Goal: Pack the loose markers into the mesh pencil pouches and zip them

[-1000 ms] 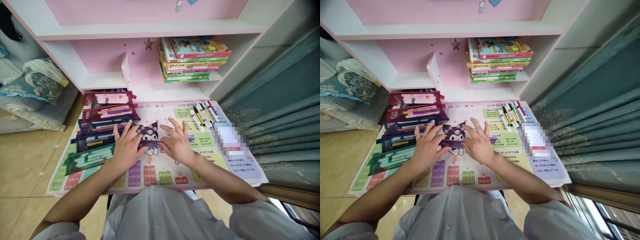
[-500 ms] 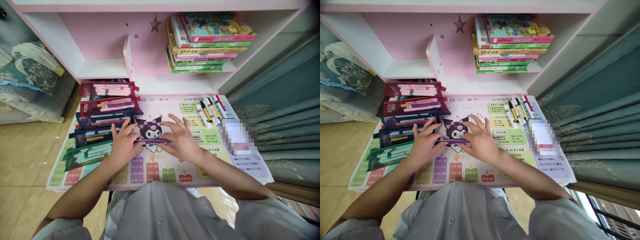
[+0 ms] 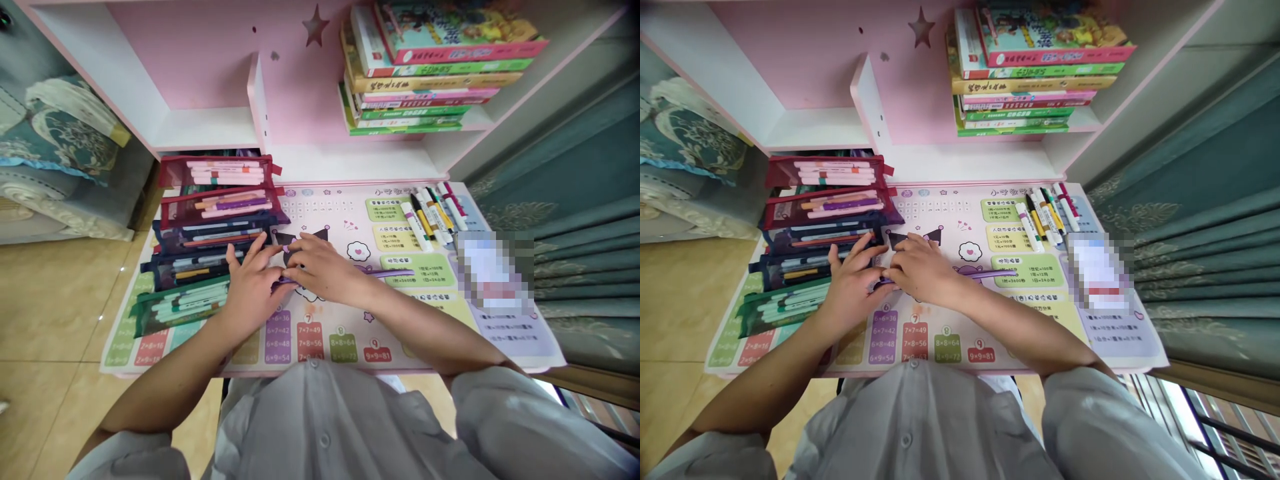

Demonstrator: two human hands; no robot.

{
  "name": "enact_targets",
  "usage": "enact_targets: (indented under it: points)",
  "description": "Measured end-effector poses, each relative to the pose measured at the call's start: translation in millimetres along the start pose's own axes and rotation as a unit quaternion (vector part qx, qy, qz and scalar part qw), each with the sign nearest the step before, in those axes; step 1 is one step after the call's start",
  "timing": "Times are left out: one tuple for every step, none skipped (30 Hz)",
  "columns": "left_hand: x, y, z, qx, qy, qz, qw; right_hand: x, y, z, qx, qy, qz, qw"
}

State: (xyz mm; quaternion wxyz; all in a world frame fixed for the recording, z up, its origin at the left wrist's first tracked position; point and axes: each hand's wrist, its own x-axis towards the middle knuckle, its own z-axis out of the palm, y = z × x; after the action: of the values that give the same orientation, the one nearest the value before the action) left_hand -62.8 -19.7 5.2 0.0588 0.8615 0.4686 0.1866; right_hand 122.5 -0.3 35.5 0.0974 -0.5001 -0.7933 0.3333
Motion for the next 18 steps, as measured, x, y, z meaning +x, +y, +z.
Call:
enact_targets:
  points:
    - [0.2,-0.1,0.4,-0.003,-0.001,0.001,1.0,-0.2,0.2,0.1,0.007,0.008,0.002,1.0]
    - [0.2,-0.2,0.9,-0.005,-0.001,0.001,1.0,-0.5,0.4,0.1,0.014,0.016,0.003,1.0]
    - [0.1,-0.4,1.3,-0.006,-0.001,0.001,1.0,-0.6,0.6,0.0,0.02,0.023,0.001,1.0]
    - [-0.1,-0.7,1.6,-0.006,-0.002,0.0,1.0,-0.6,0.8,-0.1,0.027,0.032,-0.003,0.999]
    - [-0.4,-0.9,1.7,-0.007,-0.003,0.0,1.0,-0.5,1.1,-0.2,0.034,0.04,-0.01,0.999]
    - [-0.6,-1.0,1.4,-0.007,-0.004,0.0,1.0,-0.2,1.6,-0.4,0.043,0.046,-0.019,0.998]
    - [-0.8,-1.1,0.7,-0.007,-0.007,0.002,1.0,0.2,2.3,-0.5,0.053,0.052,-0.029,0.997]
    - [-0.9,-1.0,-0.3,-0.008,-0.01,0.004,1.0,0.8,3.2,-0.8,0.064,0.057,-0.039,0.996]
    - [-1.0,-0.9,-1.6,-0.009,-0.014,0.008,1.0,1.3,4.2,-1.2,0.074,0.062,-0.047,0.994]
    - [-0.9,-0.7,-3.0,-0.01,-0.018,0.012,1.0,1.9,5.3,-1.8,0.083,0.066,-0.053,0.993]
    - [-0.8,-0.5,-4.4,-0.012,-0.022,0.015,1.0,2.4,6.6,-2.5,0.089,0.068,-0.056,0.992]
    - [-0.8,-0.4,-5.6,-0.014,-0.025,0.018,0.999,2.7,7.9,-3.4,0.093,0.068,-0.058,0.992]
    - [-0.7,-0.4,-6.5,-0.015,-0.026,0.021,0.999,2.9,9.3,-4.2,0.097,0.065,-0.061,0.991]
    - [-0.8,-0.6,-7.1,-0.017,-0.03,0.023,0.999,2.7,10.7,-5.1,0.099,0.059,-0.066,0.991]
    - [-0.9,-0.9,-7.3,-0.018,-0.034,0.027,0.999,2.4,12.1,-5.8,0.101,0.053,-0.074,0.991]
    - [-1.1,-1.4,-7.2,-0.02,-0.037,0.03,0.999,2.0,13.4,-6.4,0.102,0.047,-0.083,0.99]
    - [-1.3,-1.9,-6.8,-0.021,-0.041,0.032,0.998,1.5,14.6,-6.8,0.103,0.045,-0.092,0.989]
    - [-1.6,-2.4,-6.4,-0.021,-0.044,0.033,0.998,1.0,15.5,-7.1,0.103,0.046,-0.098,0.989]
